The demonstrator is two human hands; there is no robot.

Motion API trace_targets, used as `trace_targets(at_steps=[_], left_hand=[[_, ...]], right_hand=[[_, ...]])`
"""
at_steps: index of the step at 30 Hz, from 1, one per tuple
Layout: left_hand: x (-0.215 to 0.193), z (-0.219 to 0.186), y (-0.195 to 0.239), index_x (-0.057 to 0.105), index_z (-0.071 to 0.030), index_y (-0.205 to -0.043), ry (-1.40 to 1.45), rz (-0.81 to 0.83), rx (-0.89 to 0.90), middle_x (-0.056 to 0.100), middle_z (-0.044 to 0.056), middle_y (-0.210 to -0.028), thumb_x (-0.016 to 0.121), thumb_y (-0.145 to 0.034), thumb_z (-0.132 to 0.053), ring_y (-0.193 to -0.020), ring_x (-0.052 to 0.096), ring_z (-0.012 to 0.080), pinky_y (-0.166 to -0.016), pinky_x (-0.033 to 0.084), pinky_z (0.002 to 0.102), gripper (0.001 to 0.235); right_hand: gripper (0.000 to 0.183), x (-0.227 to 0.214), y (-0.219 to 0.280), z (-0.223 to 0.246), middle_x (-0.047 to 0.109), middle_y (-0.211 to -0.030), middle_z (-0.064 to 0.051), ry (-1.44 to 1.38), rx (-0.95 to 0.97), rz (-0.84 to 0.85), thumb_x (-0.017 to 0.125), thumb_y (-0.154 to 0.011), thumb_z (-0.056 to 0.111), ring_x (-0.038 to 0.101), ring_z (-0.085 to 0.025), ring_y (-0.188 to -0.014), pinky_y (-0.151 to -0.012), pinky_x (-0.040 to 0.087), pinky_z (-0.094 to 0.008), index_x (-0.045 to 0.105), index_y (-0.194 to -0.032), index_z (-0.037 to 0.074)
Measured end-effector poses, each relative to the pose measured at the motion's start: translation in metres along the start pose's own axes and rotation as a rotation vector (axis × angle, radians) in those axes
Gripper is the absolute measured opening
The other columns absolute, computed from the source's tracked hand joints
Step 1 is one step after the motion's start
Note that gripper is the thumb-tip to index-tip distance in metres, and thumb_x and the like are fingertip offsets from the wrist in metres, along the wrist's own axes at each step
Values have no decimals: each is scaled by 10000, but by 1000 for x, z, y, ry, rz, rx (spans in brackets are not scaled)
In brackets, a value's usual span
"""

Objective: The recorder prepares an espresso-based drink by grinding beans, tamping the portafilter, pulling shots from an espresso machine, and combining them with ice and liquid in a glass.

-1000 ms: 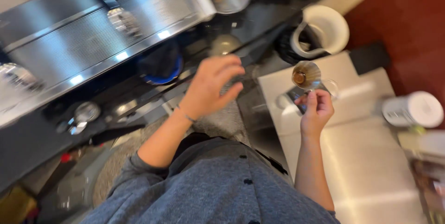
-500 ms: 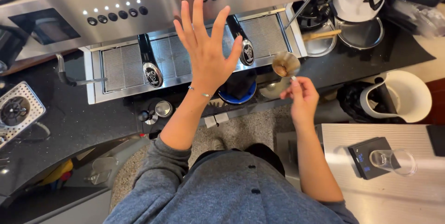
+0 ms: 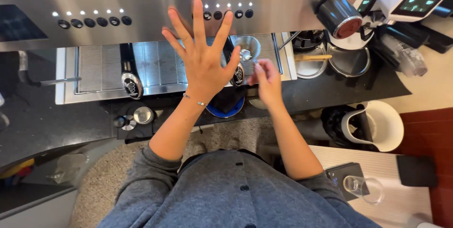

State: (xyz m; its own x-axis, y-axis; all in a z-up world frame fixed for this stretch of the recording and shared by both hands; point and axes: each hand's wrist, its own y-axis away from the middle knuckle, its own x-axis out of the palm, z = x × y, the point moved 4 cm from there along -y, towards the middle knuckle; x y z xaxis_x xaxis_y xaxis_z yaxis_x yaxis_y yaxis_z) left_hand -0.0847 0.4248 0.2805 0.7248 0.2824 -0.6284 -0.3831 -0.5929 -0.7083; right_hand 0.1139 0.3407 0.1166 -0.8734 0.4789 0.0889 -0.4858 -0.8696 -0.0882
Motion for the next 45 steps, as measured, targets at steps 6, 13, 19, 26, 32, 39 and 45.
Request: trace_targets(at_steps=[6,13,19,26,32,39,45], left_hand=[[-9,11,6,554,-233,-1562,101,-40,57,138,213,-1697,747,-1007,-461,-1563,16,532,-1245,-66,705,630],[15,-1,58,605,-190,-1416,480,111,166,491,48,-1602,695,-1021,-268,-1571,394,207,-1270,289,448,413],[29,-31,64,435,-100,-1540,223,316,280,429,118,-1579,640,-946,-385,-1523,312,325,-1260,200,583,690],[27,-28,66,401,-131,-1576,302,336,247,375,103,-1629,655,-946,-488,-1565,266,302,-1281,189,557,768],[24,-26,65,383,-143,-1588,351,345,251,370,90,-1642,666,-938,-495,-1576,253,290,-1294,186,558,792],[26,-24,64,383,-147,-1586,359,356,255,368,91,-1637,684,-920,-475,-1578,243,283,-1290,184,560,800],[25,-24,65,384,-154,-1586,361,344,263,356,86,-1645,696,-923,-452,-1586,236,286,-1297,189,559,791]], right_hand=[[93,32,-32,-2,638,-952,3,77,-75,80,600,-1079,110,584,-66,-810,-709,500,-235,597,-1126,30],[162,52,-49,0,625,-1007,15,15,-153,177,640,-1014,102,602,-56,-917,-797,523,-225,581,-1145,26],[206,61,-38,23,600,-965,8,103,-133,216,639,-1004,172,589,-55,-833,-697,540,-236,566,-1141,36],[219,69,-27,24,607,-978,2,55,-100,215,611,-1014,204,597,-64,-849,-715,543,-243,563,-1151,40],[235,69,-21,19,612,-988,-3,7,-72,201,588,-1022,231,604,-72,-863,-731,545,-248,561,-1160,43],[256,61,-33,12,619,-1000,-9,-43,-76,213,561,-1031,263,612,-82,-879,-749,547,-255,558,-1170,47],[277,68,-29,20,624,-1011,-14,-90,-41,219,538,-1039,290,619,-90,-894,-765,550,-260,555,-1178,51]])
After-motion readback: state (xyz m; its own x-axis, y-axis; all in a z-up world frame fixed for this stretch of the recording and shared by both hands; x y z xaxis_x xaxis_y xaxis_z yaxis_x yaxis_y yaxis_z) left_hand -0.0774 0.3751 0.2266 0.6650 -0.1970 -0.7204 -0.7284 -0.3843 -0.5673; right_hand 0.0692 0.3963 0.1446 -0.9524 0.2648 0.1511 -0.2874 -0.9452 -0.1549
